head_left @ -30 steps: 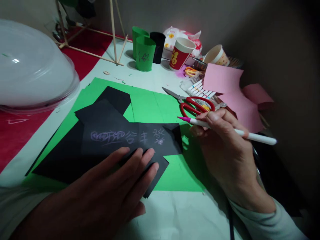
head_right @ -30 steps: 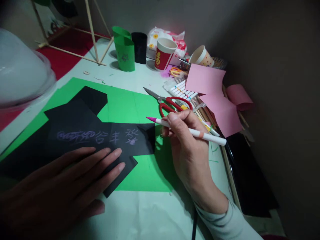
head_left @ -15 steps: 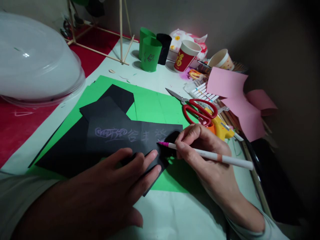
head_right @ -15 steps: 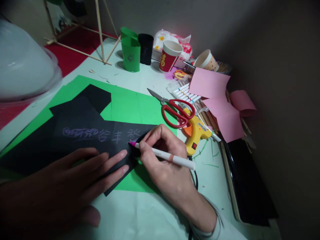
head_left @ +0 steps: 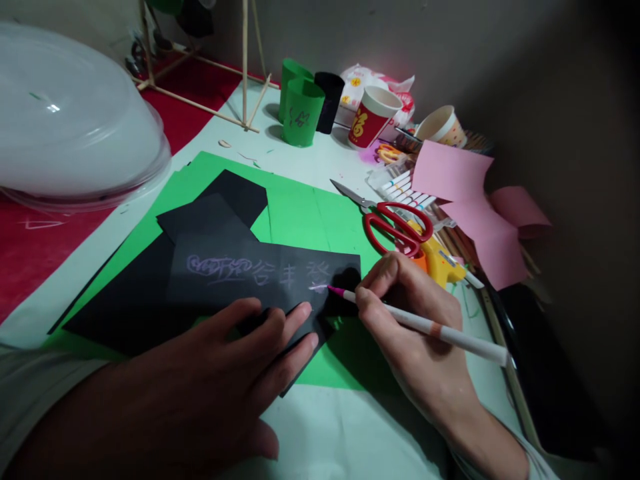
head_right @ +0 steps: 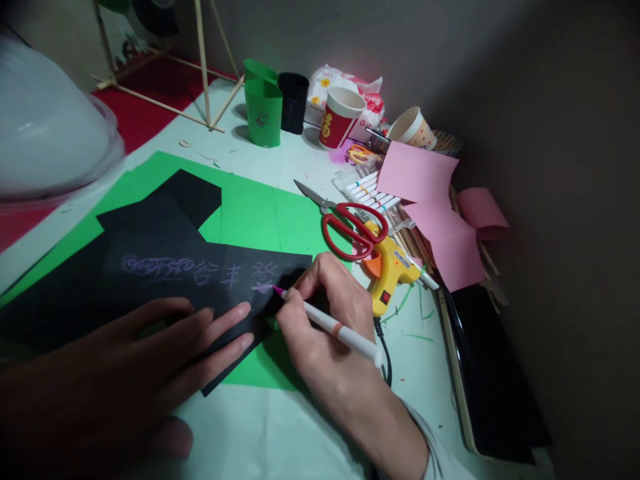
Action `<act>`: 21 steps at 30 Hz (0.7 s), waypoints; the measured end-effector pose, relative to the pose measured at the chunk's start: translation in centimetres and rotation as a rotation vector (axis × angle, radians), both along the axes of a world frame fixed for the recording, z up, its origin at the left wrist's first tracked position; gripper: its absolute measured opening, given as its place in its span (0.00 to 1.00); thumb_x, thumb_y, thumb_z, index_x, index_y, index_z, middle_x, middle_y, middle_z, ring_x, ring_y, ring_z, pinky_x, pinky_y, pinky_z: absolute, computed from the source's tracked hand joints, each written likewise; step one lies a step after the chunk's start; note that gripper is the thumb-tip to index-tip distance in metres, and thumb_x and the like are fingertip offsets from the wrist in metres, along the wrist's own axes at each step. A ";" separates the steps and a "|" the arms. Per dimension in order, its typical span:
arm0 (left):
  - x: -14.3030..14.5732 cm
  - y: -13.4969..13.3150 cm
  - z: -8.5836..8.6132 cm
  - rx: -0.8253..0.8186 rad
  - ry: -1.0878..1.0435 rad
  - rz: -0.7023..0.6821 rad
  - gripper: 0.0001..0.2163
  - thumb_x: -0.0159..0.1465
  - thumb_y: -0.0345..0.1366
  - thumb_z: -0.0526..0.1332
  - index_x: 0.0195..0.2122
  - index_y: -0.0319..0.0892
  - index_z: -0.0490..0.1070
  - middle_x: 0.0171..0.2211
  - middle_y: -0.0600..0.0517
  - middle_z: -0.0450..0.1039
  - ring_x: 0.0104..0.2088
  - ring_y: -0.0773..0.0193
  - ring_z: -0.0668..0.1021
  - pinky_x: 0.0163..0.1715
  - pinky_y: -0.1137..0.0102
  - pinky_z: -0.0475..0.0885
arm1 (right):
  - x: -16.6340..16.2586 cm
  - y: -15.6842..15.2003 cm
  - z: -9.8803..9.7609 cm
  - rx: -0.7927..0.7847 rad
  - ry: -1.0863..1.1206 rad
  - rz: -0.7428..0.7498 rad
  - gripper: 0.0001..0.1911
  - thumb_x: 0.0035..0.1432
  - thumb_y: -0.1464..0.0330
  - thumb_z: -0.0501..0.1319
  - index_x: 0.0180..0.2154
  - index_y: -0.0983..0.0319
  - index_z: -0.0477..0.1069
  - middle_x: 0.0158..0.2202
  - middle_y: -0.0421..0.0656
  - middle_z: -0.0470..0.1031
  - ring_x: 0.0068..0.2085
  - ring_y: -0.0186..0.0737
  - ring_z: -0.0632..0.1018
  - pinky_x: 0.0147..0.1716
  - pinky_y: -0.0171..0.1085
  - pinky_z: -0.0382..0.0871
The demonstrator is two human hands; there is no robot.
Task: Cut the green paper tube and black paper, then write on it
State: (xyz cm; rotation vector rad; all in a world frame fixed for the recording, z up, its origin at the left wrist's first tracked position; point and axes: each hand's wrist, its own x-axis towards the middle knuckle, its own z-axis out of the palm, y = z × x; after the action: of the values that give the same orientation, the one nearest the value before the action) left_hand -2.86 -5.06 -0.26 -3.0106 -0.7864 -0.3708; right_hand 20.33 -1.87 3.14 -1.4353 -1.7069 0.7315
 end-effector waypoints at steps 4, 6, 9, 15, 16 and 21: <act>0.1 0.0 0.0 0.028 -0.003 -0.001 0.29 0.71 0.55 0.50 0.64 0.41 0.64 0.69 0.44 0.61 0.70 0.53 0.57 0.65 0.55 0.55 | 0.2 0.1 0.1 0.037 -0.058 -0.022 0.11 0.57 0.69 0.61 0.25 0.58 0.61 0.23 0.35 0.65 0.24 0.34 0.66 0.23 0.37 0.57; 0.1 -0.1 0.0 0.038 0.016 -0.008 0.28 0.71 0.55 0.51 0.63 0.41 0.66 0.69 0.45 0.60 0.70 0.53 0.57 0.65 0.55 0.57 | 0.3 0.1 0.0 0.043 -0.049 -0.028 0.12 0.56 0.69 0.62 0.24 0.58 0.61 0.23 0.35 0.65 0.24 0.33 0.65 0.23 0.37 0.56; 0.1 -0.2 0.2 0.048 0.054 -0.014 0.27 0.71 0.54 0.51 0.63 0.42 0.67 0.69 0.46 0.60 0.71 0.52 0.54 0.64 0.54 0.58 | 0.6 0.4 -0.5 0.012 0.116 -0.032 0.12 0.58 0.70 0.63 0.25 0.58 0.62 0.24 0.36 0.66 0.25 0.35 0.66 0.24 0.38 0.57; 0.4 -0.1 0.8 0.077 0.061 -0.027 0.25 0.70 0.54 0.54 0.59 0.43 0.71 0.67 0.48 0.64 0.69 0.50 0.57 0.61 0.53 0.61 | 1.3 1.2 -1.4 -0.086 0.497 -0.034 0.10 0.62 0.69 0.64 0.29 0.57 0.66 0.29 0.37 0.66 0.29 0.36 0.69 0.29 0.38 0.63; 0.5 0.0 1.0 0.080 0.050 -0.020 0.25 0.70 0.54 0.54 0.59 0.42 0.71 0.66 0.47 0.65 0.69 0.50 0.58 0.61 0.54 0.61 | 1.3 1.3 -1.4 -0.085 0.510 -0.043 0.09 0.62 0.68 0.65 0.30 0.58 0.68 0.31 0.38 0.67 0.30 0.36 0.69 0.30 0.38 0.64; 0.8 0.3 1.4 0.067 -0.042 -0.002 0.25 0.69 0.48 0.59 0.61 0.37 0.70 0.63 0.45 0.70 0.65 0.51 0.64 0.64 0.58 0.59 | 1.2 1.5 -1.1 -0.047 0.493 -0.105 0.05 0.61 0.67 0.67 0.39 0.56 0.74 0.40 0.41 0.73 0.33 0.37 0.74 0.32 0.38 0.69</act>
State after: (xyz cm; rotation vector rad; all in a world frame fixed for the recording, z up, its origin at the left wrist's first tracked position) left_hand -2.04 -4.80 1.14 -2.9507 -0.7571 -0.4522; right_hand 21.50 -0.32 2.09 -1.2358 -1.2334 0.9776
